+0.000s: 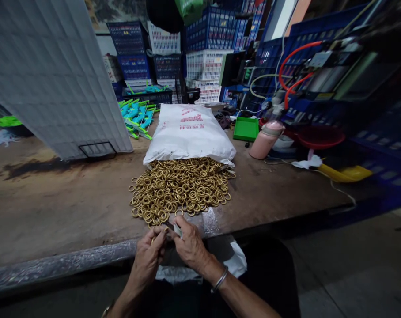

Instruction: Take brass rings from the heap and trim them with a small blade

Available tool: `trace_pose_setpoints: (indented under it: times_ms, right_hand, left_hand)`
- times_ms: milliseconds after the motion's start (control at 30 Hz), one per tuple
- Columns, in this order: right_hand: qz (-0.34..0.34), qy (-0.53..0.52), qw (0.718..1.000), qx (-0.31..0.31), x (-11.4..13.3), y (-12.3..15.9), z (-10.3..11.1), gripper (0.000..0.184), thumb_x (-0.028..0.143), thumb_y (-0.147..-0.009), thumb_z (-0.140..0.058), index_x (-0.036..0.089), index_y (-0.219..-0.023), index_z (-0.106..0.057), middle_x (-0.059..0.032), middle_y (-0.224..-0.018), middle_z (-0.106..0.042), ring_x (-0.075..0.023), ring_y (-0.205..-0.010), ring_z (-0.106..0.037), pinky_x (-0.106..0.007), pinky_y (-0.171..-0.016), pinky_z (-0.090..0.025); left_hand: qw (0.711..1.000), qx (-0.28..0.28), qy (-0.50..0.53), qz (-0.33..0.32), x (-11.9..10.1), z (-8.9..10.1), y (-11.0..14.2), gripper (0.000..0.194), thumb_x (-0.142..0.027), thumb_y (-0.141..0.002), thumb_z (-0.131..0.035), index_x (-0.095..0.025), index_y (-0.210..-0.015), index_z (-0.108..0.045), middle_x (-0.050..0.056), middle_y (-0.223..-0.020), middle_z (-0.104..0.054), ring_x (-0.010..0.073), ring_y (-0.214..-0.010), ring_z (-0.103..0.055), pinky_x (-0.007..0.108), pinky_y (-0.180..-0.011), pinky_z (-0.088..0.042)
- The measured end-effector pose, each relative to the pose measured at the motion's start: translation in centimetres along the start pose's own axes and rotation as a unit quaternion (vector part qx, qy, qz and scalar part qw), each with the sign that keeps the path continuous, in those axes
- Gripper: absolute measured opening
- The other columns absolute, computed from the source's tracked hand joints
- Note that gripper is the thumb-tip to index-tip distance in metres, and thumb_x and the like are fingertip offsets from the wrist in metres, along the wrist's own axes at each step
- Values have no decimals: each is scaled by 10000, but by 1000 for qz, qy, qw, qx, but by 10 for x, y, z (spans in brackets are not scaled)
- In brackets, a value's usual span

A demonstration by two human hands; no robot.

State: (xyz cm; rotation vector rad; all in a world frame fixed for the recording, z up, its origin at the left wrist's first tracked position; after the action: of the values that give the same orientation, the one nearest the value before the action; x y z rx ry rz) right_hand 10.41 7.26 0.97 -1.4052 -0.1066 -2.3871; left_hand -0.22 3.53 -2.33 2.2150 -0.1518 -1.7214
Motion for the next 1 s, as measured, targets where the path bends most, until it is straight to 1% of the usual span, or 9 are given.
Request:
trace_pose_setpoints:
  times_ms: [67,200,267,333,433,533,700,833,1000]
  right_hand:
    - [-41,-35,999,4,-3,-1,1,204,338,-852,-380,188,-742,-462,25,-654,-478,-107,-612,-449,-213,-585,-350]
    - [-116,-109,986,55,-7,-1,-4,299,368,-855,-357,179,-644,-451,35,-558,-455,-94,-539,-431,-208,-548,-350]
    - [-126,-130,981,65,-8,-2,-5,315,357,-851,-356,178,-607,-442,37,-538,-446,-89,-519,-419,-207,-541,-349]
    - [-136,-129,981,52,-11,-3,-5,274,337,-834,-381,174,-624,-451,39,-543,-450,-87,-519,-417,-205,-534,-347]
    - [-126,-84,988,19,-14,-5,-3,202,320,-800,-436,171,-669,-472,39,-586,-470,-89,-551,-420,-204,-540,-341]
    - [-86,-35,996,6,-10,-6,0,201,322,-798,-441,169,-678,-489,29,-634,-498,-95,-592,-430,-212,-568,-337]
    - [-102,-73,992,29,-5,-5,1,216,295,-820,-398,171,-672,-495,31,-600,-497,-98,-571,-447,-210,-553,-343]
    - [-104,-90,990,20,-4,-6,3,212,267,-822,-386,178,-648,-468,35,-565,-478,-98,-549,-446,-208,-554,-352]
    - [-71,-5,997,5,-8,-3,6,197,239,-823,-358,189,-653,-442,34,-553,-465,-96,-516,-427,-204,-521,-322]
  left_hand:
    - [999,-14,-24,-31,-3,1,0,255,-414,-713,-589,-163,-694,-550,-71,-474,-416,42,-379,-289,160,-362,-217]
    - [995,-25,-45,-83,-8,1,0,230,-389,-710,-596,-159,-712,-583,-32,-540,-521,57,-409,-336,178,-386,-233]
    - [997,-11,-33,-70,-5,-1,-1,239,-397,-713,-590,-158,-724,-576,-24,-570,-541,56,-417,-354,177,-395,-243]
    - [999,9,-10,-29,1,-3,-2,269,-427,-706,-587,-162,-731,-553,-41,-544,-512,46,-390,-333,173,-383,-231]
    - [1000,25,0,19,8,-5,-3,317,-479,-688,-583,-173,-723,-512,-78,-483,-430,32,-344,-280,164,-355,-188]
    - [999,37,0,33,10,-5,-3,323,-487,-699,-572,-181,-695,-469,-84,-484,-407,29,-352,-279,154,-350,-175]
    - [994,87,33,57,11,-9,0,275,-450,-763,-520,-188,-712,-455,-83,-511,-390,28,-366,-250,147,-345,-155]
    - [993,96,46,43,8,-11,3,262,-425,-782,-511,-179,-705,-469,-72,-533,-413,26,-380,-254,150,-353,-154]
    - [992,106,64,35,7,-13,2,265,-432,-791,-496,-181,-711,-471,-65,-532,-447,28,-365,-239,163,-353,-150]
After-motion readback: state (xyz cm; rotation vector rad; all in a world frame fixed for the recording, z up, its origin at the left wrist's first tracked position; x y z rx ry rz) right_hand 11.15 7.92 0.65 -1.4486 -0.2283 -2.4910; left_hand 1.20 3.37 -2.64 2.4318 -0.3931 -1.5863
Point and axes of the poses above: each hand's wrist, its own y-axis away from the middle knuckle, its own z-axis out of the back of the hand, x = y × z, the point moved 6 cm from there along -y, towards the middle knuckle
